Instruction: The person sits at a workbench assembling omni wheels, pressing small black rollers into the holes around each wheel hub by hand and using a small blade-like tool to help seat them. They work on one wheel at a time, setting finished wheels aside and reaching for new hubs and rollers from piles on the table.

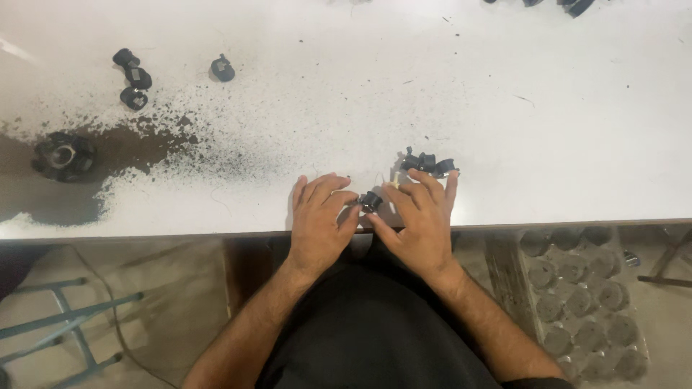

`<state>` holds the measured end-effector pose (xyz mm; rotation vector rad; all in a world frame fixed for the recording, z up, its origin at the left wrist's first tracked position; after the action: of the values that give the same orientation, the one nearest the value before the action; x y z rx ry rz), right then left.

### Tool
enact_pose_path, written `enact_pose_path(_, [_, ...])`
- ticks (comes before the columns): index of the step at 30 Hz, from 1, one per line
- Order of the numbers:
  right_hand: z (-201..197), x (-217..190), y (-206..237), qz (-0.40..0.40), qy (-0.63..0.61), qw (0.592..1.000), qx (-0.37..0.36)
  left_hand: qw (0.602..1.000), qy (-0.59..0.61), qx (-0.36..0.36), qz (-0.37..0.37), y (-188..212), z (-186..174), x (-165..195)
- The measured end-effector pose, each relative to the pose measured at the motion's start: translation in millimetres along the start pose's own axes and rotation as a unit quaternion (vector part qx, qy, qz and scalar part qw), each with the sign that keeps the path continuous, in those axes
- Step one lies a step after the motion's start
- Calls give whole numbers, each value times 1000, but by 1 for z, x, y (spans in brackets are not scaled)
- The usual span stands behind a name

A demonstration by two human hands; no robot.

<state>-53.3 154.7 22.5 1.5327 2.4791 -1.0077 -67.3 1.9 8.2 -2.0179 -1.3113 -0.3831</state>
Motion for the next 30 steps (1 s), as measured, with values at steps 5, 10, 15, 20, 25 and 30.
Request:
enact_pose_path(5, [11,1,1,-1,-4,1000,-4,998,56,6,-19,0,-4,-6])
enact_pose_path(10, [14,9,3,8,-27,999,-20,998,58,-9,-13,-3,-7,-5])
enact_pose_path(15, [11,14,3,31,-68,997,-23,997,17,-69,10,-8,5,2])
enact_pose_path(20, [9,14,3,28,-86,996,-22,994,79,-66,-20,-3,8,-4])
enact_pose_path(25, [12,12,4,28,-66,997,-31,995,86,-41,-13,2,-3,-3])
enact_pose_path(30, [16,3,4,9,-54,997,-48,996,91,-11,16,0,-9,7])
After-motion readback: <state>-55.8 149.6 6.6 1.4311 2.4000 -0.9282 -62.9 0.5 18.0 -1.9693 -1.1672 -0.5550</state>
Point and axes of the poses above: each hand's wrist, its own y-axis away from the middle knuckle, its own z-axis out of the palm, x = y × z, the point moved 10 cm from there along -y, towards the middle knuckle, and after that the axes turned 5 degrees about -x, right-handed, at the moved point
